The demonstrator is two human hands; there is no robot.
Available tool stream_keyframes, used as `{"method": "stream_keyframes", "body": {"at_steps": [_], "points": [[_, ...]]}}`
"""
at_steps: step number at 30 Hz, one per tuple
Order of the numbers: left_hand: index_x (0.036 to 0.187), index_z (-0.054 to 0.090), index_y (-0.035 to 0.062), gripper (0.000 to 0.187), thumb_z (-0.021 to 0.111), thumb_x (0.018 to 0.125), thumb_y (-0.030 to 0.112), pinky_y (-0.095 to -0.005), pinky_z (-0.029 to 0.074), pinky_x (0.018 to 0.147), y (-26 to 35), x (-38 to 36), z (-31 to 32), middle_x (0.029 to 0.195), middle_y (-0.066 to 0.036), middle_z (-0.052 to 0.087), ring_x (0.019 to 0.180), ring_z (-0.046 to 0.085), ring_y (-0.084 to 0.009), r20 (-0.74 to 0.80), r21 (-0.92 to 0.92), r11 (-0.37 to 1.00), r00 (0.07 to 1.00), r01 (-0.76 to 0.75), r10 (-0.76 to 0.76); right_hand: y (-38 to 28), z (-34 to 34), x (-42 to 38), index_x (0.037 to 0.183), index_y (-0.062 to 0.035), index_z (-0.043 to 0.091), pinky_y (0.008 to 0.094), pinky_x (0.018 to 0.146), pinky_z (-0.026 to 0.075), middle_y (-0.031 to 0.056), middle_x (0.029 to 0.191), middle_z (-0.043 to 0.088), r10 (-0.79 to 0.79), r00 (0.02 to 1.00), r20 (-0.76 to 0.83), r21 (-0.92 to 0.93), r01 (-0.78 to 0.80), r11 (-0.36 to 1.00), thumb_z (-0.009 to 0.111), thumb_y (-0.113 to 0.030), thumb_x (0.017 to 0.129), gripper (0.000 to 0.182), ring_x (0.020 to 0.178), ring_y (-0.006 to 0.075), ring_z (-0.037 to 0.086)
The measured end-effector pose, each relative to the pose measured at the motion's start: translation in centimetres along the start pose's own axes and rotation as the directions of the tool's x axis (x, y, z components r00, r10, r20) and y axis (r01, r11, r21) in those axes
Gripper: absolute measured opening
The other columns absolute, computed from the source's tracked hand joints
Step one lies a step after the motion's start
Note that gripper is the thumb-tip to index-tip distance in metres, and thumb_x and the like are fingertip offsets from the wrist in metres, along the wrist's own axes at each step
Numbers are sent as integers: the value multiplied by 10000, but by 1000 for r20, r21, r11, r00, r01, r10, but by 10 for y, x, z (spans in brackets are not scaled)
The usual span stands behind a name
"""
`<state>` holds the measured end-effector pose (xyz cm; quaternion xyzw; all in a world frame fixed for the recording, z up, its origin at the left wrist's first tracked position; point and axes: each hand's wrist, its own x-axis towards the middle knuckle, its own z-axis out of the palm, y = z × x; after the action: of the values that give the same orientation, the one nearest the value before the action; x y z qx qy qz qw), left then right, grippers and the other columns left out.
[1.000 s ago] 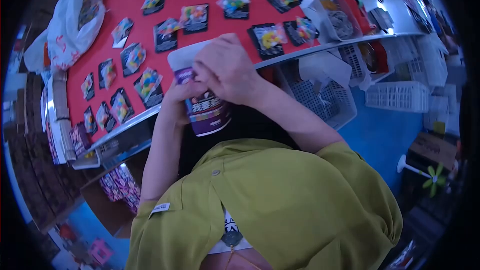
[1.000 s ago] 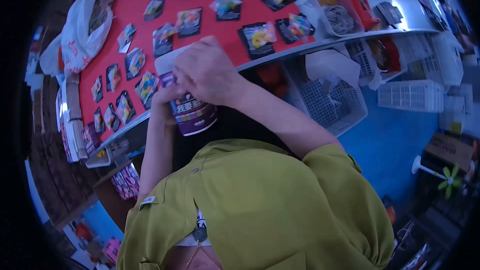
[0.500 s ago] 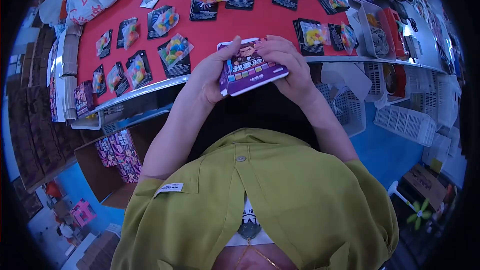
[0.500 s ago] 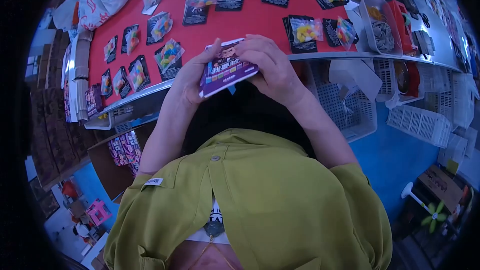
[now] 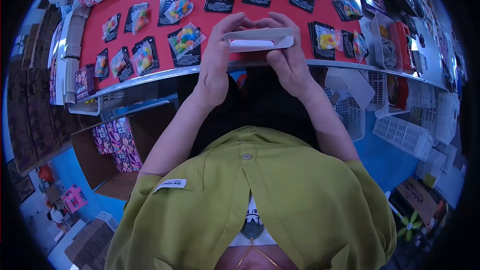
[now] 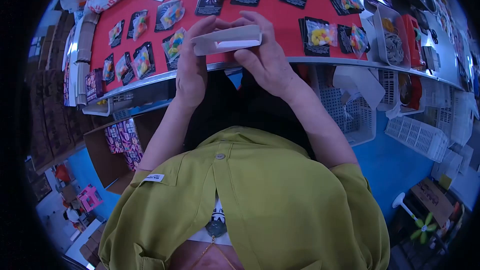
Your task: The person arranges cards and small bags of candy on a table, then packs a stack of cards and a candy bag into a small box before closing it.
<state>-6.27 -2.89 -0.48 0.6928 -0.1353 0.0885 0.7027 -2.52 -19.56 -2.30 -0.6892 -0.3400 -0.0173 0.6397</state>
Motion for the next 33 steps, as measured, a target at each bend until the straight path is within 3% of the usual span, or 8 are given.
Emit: {"method": "stream_keyframes", "body": {"at_steps": [5,10,14,22,24,25,29,33], "points": [[1281,456,9,451,379,956,312,-324,352,981,-5,12,1,1199,-134,518,1120,491,-205,-71,-106,991,994,77,-85,4,6,1,1341,-54,227,350,965,400,155,1228,449,196,979,-58,-43,-198,979,392,-453,965,572,1156,238,482],[1053,626,-36,241,550,831,21,-308,363,954,0,21,-11,1010,-86,628,1010,535,-153,-81,-490,827,930,275,-358,3,4,7,1339,-28,224,341,975,387,159,1246,445,312,950,-7,-18,-312,950,379,-459,967,590,1173,229,471],[1012,649,-31,211,570,823,18,-307,373,948,7,25,-11,993,-89,636,1003,543,-157,-100,-527,785,893,326,-438,-3,-7,3,1312,-36,306,330,957,403,147,1209,482,263,965,5,-78,-262,962,384,-432,974,527,1150,209,491],[1259,505,54,368,420,988,288,-283,407,923,5,24,0,1081,-85,586,1008,544,-131,52,-8,985,984,171,-170,9,-25,-7,1201,-17,474,290,862,458,105,1083,584,109,993,-53,-170,-117,978,509,-191,962,298,1002,167,568],[1250,516,53,389,417,985,319,-288,406,922,2,21,1,1073,-86,588,1015,540,-137,37,-23,983,982,184,-183,11,-28,-5,1178,-9,493,292,833,473,98,1040,607,181,974,-134,-7,-184,983,511,-181,959,279,946,168,592],[1241,527,52,412,414,981,350,-293,405,920,0,21,2,1064,-88,590,1023,536,-144,31,-38,981,982,188,-187,11,-30,-7,1184,-6,477,306,817,481,114,1049,607,196,976,-94,-221,-213,952,506,-168,958,279,960,189,603],[1217,555,56,469,418,954,420,-287,396,913,-7,13,-12,1079,-89,588,1040,528,-149,37,-109,969,975,222,-219,1,-13,-11,1187,-4,437,356,802,486,174,1033,596,127,991,34,-334,-109,936,481,-194,967,294,973,293,612],[1202,561,55,426,421,949,368,-288,395,913,-18,7,-17,1056,-85,590,1021,523,-140,-21,-76,965,967,250,-253,10,2,-2,1200,8,408,371,808,481,194,1028,592,195,979,-57,-185,-202,962,475,-229,970,337,972,317,607]]}}
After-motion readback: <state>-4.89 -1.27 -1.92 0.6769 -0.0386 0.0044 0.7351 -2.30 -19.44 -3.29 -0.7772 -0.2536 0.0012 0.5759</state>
